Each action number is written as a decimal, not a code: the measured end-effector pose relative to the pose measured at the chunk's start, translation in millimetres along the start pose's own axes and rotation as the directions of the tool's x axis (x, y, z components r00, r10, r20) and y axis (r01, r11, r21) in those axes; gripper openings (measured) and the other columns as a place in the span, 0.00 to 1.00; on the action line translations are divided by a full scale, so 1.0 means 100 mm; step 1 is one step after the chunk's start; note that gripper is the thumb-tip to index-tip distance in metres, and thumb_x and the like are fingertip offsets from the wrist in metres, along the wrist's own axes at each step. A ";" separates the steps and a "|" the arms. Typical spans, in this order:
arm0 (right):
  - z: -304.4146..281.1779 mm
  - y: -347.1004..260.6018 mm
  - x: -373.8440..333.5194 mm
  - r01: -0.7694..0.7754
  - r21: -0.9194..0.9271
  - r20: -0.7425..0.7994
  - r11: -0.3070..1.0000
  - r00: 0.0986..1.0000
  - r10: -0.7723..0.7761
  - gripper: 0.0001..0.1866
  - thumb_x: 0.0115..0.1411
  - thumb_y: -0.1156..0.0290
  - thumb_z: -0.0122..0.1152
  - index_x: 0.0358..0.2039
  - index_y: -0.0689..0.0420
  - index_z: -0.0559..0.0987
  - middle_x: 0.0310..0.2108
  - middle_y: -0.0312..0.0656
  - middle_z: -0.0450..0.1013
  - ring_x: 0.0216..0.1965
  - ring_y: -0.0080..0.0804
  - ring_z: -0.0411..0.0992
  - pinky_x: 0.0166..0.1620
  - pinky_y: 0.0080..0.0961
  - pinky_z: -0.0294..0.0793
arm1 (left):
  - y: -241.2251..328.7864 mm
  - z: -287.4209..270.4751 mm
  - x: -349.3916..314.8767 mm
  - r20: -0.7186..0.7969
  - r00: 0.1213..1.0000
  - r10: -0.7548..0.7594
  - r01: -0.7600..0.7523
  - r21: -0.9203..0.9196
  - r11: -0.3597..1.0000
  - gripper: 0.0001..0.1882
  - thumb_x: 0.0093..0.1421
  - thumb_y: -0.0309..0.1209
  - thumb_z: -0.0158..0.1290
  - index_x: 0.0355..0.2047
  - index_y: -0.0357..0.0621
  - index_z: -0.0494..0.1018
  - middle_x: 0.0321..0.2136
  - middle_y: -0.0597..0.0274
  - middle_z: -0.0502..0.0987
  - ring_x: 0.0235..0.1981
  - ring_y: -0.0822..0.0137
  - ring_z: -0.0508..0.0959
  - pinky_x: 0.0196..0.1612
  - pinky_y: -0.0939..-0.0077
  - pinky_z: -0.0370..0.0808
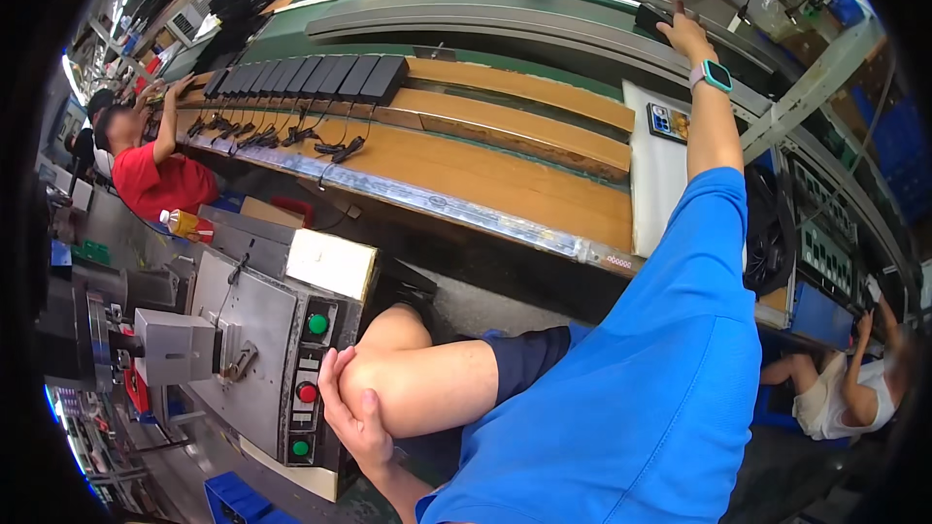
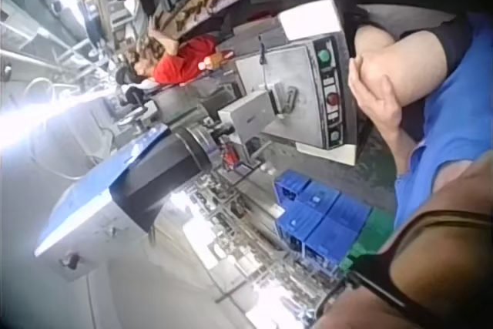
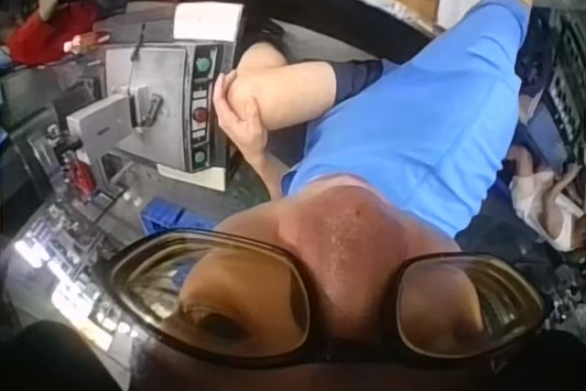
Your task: Operate an industrial press machine to process or test electronic component housings.
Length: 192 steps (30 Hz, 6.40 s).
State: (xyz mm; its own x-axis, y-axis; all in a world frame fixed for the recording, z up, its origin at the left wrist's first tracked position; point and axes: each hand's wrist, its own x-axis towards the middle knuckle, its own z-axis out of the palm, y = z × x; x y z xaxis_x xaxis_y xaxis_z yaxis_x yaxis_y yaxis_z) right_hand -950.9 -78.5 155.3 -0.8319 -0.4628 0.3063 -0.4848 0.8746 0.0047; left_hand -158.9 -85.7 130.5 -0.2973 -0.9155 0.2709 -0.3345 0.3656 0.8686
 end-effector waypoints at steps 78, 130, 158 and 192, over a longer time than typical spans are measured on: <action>-1.57 -5.02 -5.37 -0.370 0.905 -0.098 0.211 -0.662 -0.743 0.31 0.60 0.58 0.67 0.57 0.61 0.68 0.44 0.45 0.73 0.50 0.30 0.72 0.48 0.28 0.73 | -0.54 -0.95 0.43 -0.609 0.782 -0.131 0.003 -0.207 0.978 0.31 0.64 0.31 0.51 0.66 0.40 0.55 0.58 0.46 0.67 0.60 0.55 0.66 0.64 0.62 0.61; -2.24 -4.53 -2.37 0.467 0.853 -0.503 -0.231 0.621 -0.602 0.29 0.47 0.79 0.64 0.53 0.57 0.69 0.40 0.39 0.67 0.33 0.28 0.71 0.38 0.21 0.75 | -2.40 -2.44 1.16 -0.484 0.862 0.149 0.098 0.449 0.888 0.45 0.49 0.33 0.68 0.64 0.44 0.57 0.51 0.53 0.75 0.51 0.53 0.76 0.58 0.63 0.69; -1.38 -6.83 -5.50 0.716 -0.112 -0.410 -0.689 -0.665 -0.624 0.48 0.58 0.50 0.65 0.72 0.44 0.51 0.65 0.53 0.57 0.63 0.51 0.60 0.62 0.52 0.61 | -1.45 -0.97 -1.14 -0.654 0.467 -0.595 0.101 -0.629 0.771 0.30 0.54 0.23 0.60 0.57 0.47 0.64 0.43 0.55 0.74 0.45 0.66 0.75 0.49 0.70 0.74; -1.22 -5.22 -5.17 0.564 0.601 -0.386 -0.567 -0.416 -0.823 0.52 0.44 0.43 0.75 0.64 0.58 0.64 0.61 0.53 0.62 0.63 0.53 0.59 0.65 0.52 0.58 | -1.04 -1.19 -0.74 -0.830 0.501 -0.245 -0.049 -0.309 0.950 0.30 0.48 0.17 0.53 0.54 0.43 0.65 0.40 0.52 0.75 0.40 0.59 0.78 0.46 0.68 0.76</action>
State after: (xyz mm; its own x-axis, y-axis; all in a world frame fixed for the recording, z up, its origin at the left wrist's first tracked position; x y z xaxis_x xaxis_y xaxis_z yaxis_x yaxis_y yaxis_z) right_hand -235.1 -278.5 110.3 0.8497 -0.4716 0.2356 -0.3567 -0.8434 -0.4019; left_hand 4.5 -75.9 69.2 0.6756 -0.6869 0.2678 -0.0269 0.3400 0.9400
